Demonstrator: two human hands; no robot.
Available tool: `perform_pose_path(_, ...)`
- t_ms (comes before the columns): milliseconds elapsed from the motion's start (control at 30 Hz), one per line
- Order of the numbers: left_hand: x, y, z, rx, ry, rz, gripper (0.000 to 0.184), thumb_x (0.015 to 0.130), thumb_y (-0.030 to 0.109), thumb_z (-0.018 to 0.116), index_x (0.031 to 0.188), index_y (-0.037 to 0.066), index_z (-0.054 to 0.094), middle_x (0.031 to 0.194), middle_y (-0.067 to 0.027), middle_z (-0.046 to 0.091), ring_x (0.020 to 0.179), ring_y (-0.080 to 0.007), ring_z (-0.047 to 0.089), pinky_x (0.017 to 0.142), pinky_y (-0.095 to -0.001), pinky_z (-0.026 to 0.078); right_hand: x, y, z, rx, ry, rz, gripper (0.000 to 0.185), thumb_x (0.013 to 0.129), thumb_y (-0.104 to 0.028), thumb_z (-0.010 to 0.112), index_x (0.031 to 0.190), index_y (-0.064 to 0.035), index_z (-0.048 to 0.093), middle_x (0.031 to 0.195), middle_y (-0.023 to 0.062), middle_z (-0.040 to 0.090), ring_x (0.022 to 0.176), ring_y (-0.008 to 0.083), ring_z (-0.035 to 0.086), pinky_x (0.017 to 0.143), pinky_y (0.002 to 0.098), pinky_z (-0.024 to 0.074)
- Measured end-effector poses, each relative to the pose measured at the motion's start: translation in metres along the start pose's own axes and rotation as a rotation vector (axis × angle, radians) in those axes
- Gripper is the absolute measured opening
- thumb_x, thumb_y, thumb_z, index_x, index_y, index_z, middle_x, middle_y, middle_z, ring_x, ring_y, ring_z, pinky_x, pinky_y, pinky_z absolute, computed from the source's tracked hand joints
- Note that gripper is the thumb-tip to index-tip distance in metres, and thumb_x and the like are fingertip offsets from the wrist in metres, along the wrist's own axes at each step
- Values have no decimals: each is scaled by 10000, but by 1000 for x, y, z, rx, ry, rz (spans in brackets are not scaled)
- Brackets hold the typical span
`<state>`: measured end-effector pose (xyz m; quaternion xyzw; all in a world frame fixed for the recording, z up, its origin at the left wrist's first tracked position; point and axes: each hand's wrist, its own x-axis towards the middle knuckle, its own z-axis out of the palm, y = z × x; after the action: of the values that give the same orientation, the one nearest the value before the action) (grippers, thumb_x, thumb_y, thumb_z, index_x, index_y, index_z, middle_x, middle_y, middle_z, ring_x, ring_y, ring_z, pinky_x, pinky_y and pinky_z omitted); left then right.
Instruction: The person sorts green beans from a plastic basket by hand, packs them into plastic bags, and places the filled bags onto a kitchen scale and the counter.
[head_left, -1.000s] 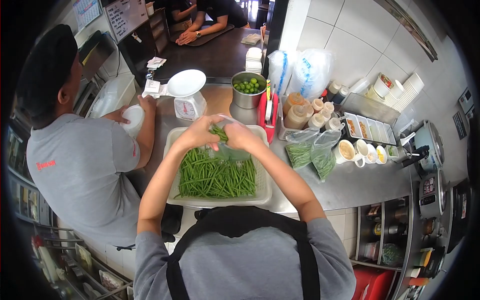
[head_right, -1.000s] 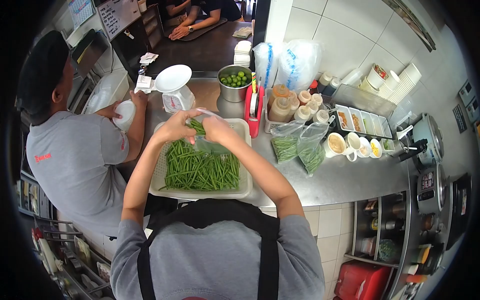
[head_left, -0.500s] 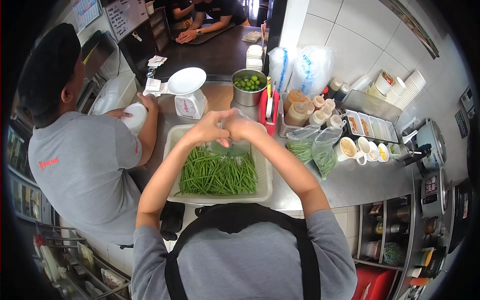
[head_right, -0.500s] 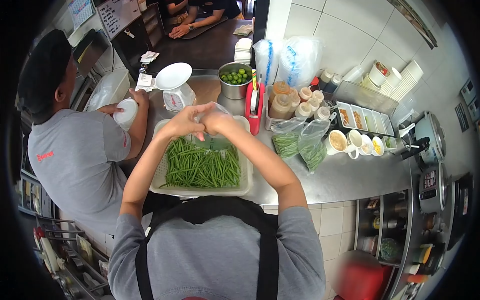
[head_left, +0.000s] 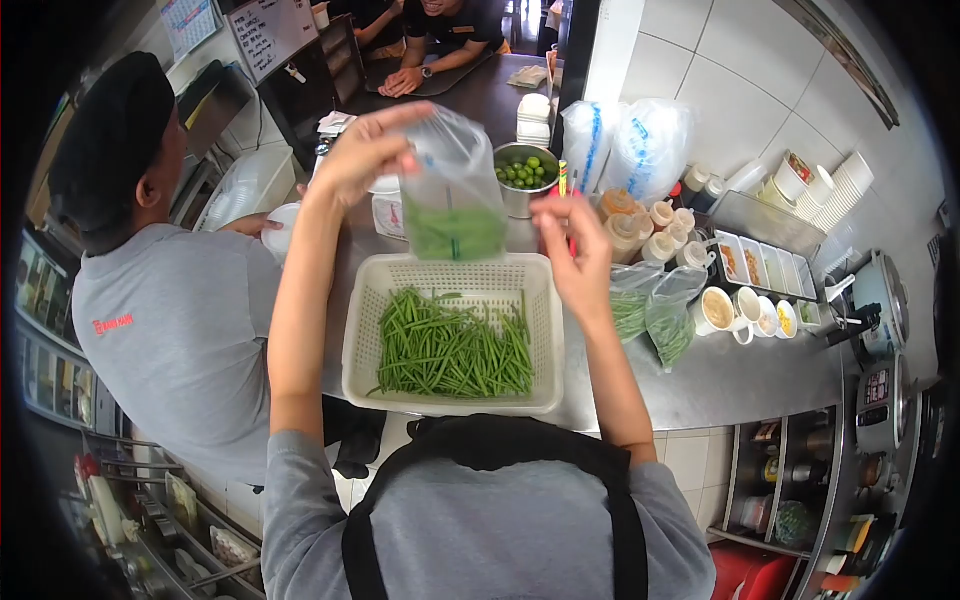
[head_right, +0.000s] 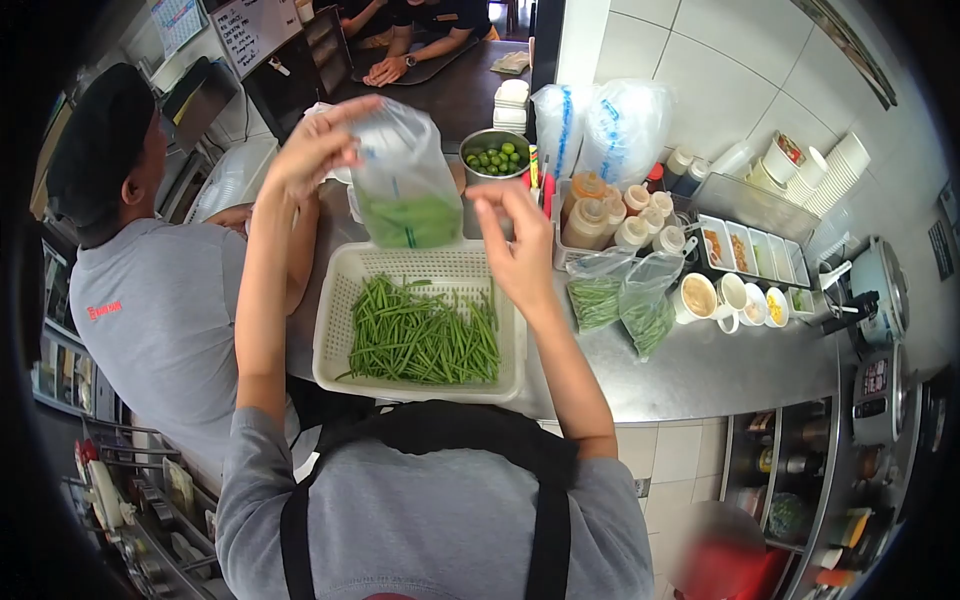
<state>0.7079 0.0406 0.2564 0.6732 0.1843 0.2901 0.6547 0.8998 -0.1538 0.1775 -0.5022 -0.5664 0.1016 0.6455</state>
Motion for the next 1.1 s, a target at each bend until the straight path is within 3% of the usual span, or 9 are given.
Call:
perform_pose_path(67,22,9,-15,106,180,35,485,800,-45,468,1281,7,432,697,12,568,593,-51,583,650,-190,540,-21,22,5,-13,-63,98,112,844,-61,552,917,-3,613,890,81,613,789,137,596,689,257,474)
perform_pose_path(233,65,-6,-46,357,436,233,478,795,-53,481,1269,8,454,798,-56,626,615,-92,624,643,-206,538,-85,68,28,59,-232,247,109,846,-58,549,906,12,607,874,89,621,787,146,599,684,257,472)
perform_pose_path(367,83,-79,-74,704,403,381,612,695,-110,469,1278,76,472,1217,-87,545,632,-114,636,603,-223,510,-107,65,29,103,-309,360,108,849,-58,545,901,16,603,879,96,622,785,158,600,687,261,472)
perform_pose_path(467,61,-115,-67,674,386,429,557,655,-104,468,1196,12,532,1269,-163,496,657,-167,660,571,-261,501,-114,69,25,68,-279,350,106,850,-58,543,895,19,600,875,100,621,780,171,601,690,266,471)
perform_pose_path(567,40,-145,-74,676,307,384,546,716,-82,490,1252,24,479,1304,-157,461,595,-155,628,540,-248,485,-116,67,20,6,-268,367,109,850,-65,545,890,23,596,857,108,616,774,188,602,696,277,474)
perform_pose_path(700,6,-147,-57,584,619,427,464,869,137,509,1307,44,388,1276,-158,472,700,-174,584,552,-237,473,-128,75,17,-58,-284,349,104,845,-71,550,882,14,596,830,118,607,761,225,601,681,298,467)
perform_pose_path(800,7,-187,-88,346,1108,324,420,866,150,498,1264,35,426,1231,-175,497,894,-240,574,688,-316,488,-130,73,17,-152,-306,295,91,836,-68,558,878,2,598,818,123,599,756,259,597,665,315,458)
perform_pose_path(900,35,-295,-197,1003,823,56,411,856,164,503,1238,26,443,1220,-209,494,1016,-312,536,853,-390,438,-128,71,19,-197,-322,269,80,827,-58,564,877,-5,599,815,126,595,756,283,592,658,329,454)
perform_pose_path(1100,74,-313,-165,498,790,-173,407,864,260,450,1207,42,477,1221,-230,481,1119,-402,463,946,-437,358,-129,71,17,-167,-318,238,74,822,-47,569,872,0,594,806,129,597,759,287,594,666,334,457)
